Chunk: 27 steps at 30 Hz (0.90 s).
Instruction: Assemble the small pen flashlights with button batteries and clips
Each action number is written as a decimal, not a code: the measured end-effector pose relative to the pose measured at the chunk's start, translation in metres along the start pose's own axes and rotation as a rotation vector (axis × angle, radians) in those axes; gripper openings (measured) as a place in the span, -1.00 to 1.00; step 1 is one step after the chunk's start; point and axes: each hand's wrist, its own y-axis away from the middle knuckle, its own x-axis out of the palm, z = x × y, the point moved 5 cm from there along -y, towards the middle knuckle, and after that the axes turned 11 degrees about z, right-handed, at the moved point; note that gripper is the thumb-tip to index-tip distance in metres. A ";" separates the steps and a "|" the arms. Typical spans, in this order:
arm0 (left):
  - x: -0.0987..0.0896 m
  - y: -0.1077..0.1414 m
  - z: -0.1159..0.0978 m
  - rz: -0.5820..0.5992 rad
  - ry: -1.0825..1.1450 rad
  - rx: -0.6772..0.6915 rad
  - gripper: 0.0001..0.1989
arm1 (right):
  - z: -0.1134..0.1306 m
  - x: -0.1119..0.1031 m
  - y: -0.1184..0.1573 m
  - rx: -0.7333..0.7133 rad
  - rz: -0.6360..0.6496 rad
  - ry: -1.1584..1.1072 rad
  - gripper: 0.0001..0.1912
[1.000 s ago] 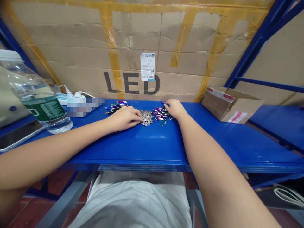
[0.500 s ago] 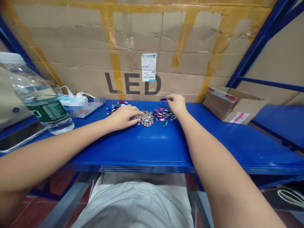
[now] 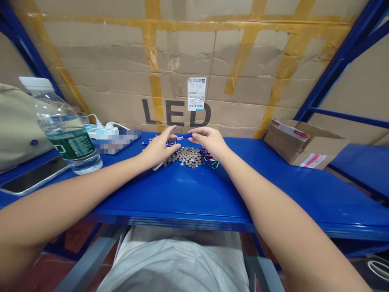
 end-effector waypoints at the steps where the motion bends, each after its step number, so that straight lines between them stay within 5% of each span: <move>1: -0.001 -0.001 0.001 -0.004 0.038 -0.007 -0.39 | 0.000 0.000 0.001 0.003 0.002 -0.012 -0.70; 6: -0.002 -0.004 0.007 0.014 0.199 -0.065 -0.51 | 0.008 -0.002 0.006 -0.036 -0.007 -0.073 -0.71; 10: -0.006 -0.003 0.002 0.046 0.123 -0.005 -0.79 | 0.016 -0.005 0.011 -0.046 -0.013 -0.030 -0.73; 20: -0.005 -0.001 -0.007 0.084 -0.006 0.064 -0.62 | 0.025 0.014 0.021 0.229 0.215 0.485 -0.71; 27: 0.004 -0.004 -0.005 0.174 -0.266 0.096 -0.52 | 0.024 0.017 0.018 0.175 0.302 0.651 -0.72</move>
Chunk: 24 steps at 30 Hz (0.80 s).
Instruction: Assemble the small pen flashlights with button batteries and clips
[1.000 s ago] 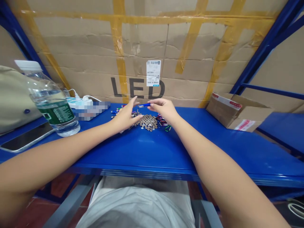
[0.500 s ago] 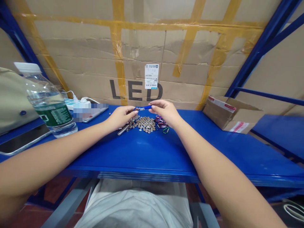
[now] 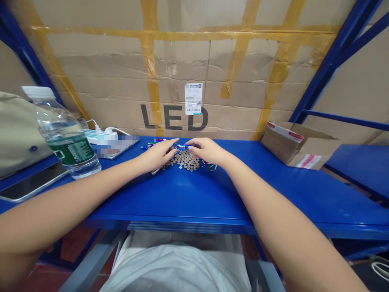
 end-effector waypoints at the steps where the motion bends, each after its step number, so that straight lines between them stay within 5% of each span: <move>1: 0.001 0.000 0.000 0.014 -0.014 0.002 -0.51 | -0.002 0.000 -0.001 -0.011 0.004 0.000 -0.73; 24: -0.004 0.002 0.004 0.161 -0.156 -0.075 -0.64 | 0.001 -0.003 0.002 -0.041 -0.043 -0.099 -0.77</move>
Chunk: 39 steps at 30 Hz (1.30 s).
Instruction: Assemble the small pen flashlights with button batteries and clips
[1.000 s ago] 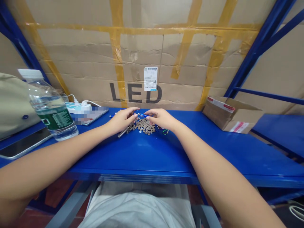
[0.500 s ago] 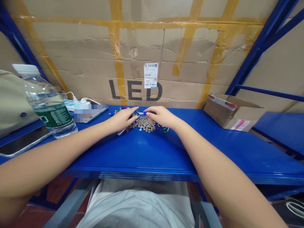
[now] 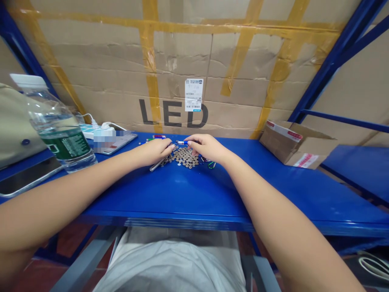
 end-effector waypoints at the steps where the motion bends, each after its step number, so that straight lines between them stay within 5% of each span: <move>1: 0.000 0.001 0.000 -0.001 0.006 0.001 -0.65 | -0.001 -0.001 0.000 -0.009 -0.006 -0.010 -0.77; 18: -0.002 0.007 -0.005 0.107 -0.042 0.084 -0.67 | -0.001 -0.005 0.003 -0.030 -0.017 -0.059 -0.77; 26: -0.005 0.005 0.000 0.011 -0.017 -0.024 -0.69 | 0.004 0.003 0.004 -0.028 0.015 0.000 -0.72; 32: -0.010 0.008 -0.004 -0.051 -0.063 -0.109 -0.69 | 0.013 0.013 0.004 -0.156 -0.003 0.133 -0.67; 39: -0.010 0.006 -0.007 -0.110 0.101 -0.071 -0.73 | 0.024 -0.003 0.010 -0.254 -0.048 0.299 -0.70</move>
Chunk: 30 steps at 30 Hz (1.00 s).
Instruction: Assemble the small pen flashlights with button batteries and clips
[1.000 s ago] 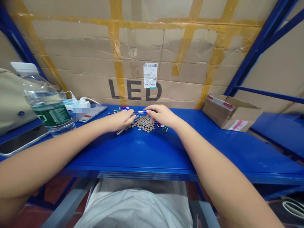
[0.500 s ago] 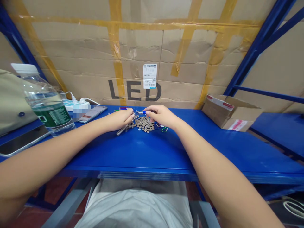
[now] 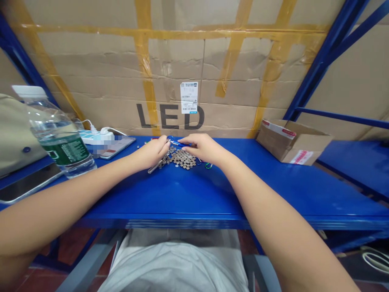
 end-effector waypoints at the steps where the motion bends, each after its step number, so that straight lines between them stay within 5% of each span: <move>1: 0.000 -0.001 -0.002 -0.008 0.070 0.018 -0.74 | 0.000 -0.004 0.001 -0.011 -0.007 0.026 -0.71; 8: 0.011 -0.025 -0.022 0.085 0.687 0.045 -0.74 | -0.009 -0.032 0.007 -0.019 -0.095 0.060 -0.73; 18: 0.023 -0.086 -0.081 0.236 1.071 0.034 -0.75 | -0.050 -0.076 0.043 0.326 -0.067 -0.086 -0.56; 22: 0.031 -0.102 -0.082 0.271 1.205 -0.041 -0.76 | -0.063 -0.076 0.046 0.376 -0.018 -0.089 -0.62; 26: 0.023 -0.114 -0.065 0.228 0.884 -0.042 -0.77 | -0.064 -0.076 0.047 0.393 0.029 -0.142 -0.71; 30: 0.022 -0.121 -0.064 0.319 0.229 0.139 -0.77 | -0.064 -0.094 0.056 0.459 -0.235 -0.159 -0.74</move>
